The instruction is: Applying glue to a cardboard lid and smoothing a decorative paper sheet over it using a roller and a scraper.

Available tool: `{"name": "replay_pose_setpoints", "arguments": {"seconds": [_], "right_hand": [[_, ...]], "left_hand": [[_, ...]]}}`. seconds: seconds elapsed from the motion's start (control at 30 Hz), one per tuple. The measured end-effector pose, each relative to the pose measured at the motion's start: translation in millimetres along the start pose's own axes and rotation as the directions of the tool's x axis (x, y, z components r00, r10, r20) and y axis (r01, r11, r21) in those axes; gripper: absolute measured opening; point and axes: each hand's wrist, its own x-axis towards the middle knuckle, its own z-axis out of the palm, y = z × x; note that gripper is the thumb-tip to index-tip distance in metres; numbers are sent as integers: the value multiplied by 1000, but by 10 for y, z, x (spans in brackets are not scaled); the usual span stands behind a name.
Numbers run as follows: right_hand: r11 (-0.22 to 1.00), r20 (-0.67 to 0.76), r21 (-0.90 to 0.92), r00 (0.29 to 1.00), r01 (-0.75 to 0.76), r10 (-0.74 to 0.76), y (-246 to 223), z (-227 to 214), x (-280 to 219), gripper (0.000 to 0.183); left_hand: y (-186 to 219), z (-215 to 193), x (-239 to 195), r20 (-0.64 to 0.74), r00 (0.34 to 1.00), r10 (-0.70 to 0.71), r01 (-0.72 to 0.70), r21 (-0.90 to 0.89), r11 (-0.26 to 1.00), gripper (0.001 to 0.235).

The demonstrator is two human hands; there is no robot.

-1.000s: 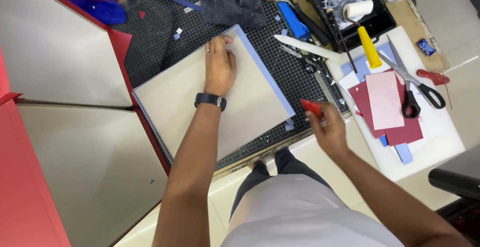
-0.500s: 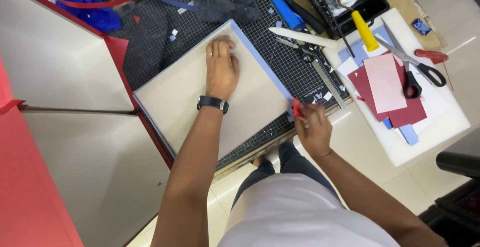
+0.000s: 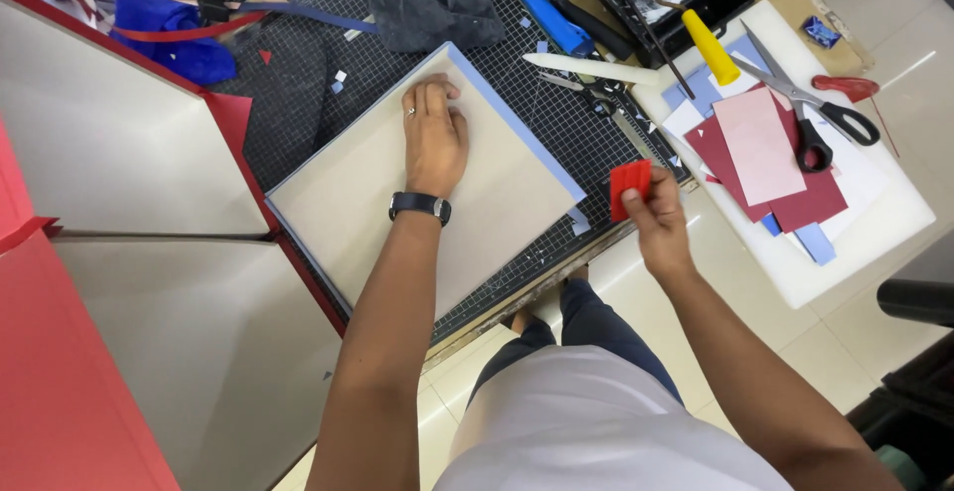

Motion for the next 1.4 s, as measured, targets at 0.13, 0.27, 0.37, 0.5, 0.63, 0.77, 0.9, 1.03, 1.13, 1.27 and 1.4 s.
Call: {"name": "replay_pose_setpoints", "arguments": {"seconds": [0.13, 0.27, 0.37, 0.5, 0.63, 0.77, 0.9, 1.03, 1.13, 1.27, 1.4], "right_hand": [[997, 60, -57, 997, 46, -42, 453, 37, -40, 34], [972, 71, -179, 987, 153, -142, 361, 87, 118, 37], [978, 45, -144, 988, 150, -145, 295, 108, 109, 37], [975, 78, -146, 985, 167, -157, 246, 280, 111, 41], [970, 13, -144, 980, 198, -198, 29, 222, 147, 41], [981, -11, -112, 987, 158, -160, 1, 290, -49, 55], [985, 50, -155, 996, 80, -73, 26, 400, -26, 46], [995, -55, -94, 998, -16, 11, -4, 292, 28, 49], [973, 87, -172, 982, -151, 168, -314, 368, 46, 39], [967, 29, -118, 973, -226, 231, -330, 397, 96, 41], [969, -59, -203, 989, -142, 132, -378, 384, 122, 40]], "left_hand": [[38, -37, -4, 14, 1000, -12, 12, 22, 1000, 27], [63, -65, -8, 21, 1000, -3, 2, 34, 999, 27], [44, -60, 8, 31, 999, -9, 7, 50, 999, 27], [50, -54, 4, 52, 998, -36, 33, 69, 997, 27], [25, -46, 20, 47, 999, -27, 24, 78, 997, 27], [58, -55, -13, 60, 997, -48, 42, 86, 995, 26], [47, -61, 12, 57, 998, -36, 32, 78, 996, 26], [56, -75, 7, 58, 997, -53, 47, 90, 995, 26], [62, -39, 14, 73, 995, -63, 56, 99, 993, 25], [43, -46, 12, 19, 999, -27, 25, 78, 997, 26], [42, -56, -26, -20, 1000, 21, -20, 57, 998, 27]]}}
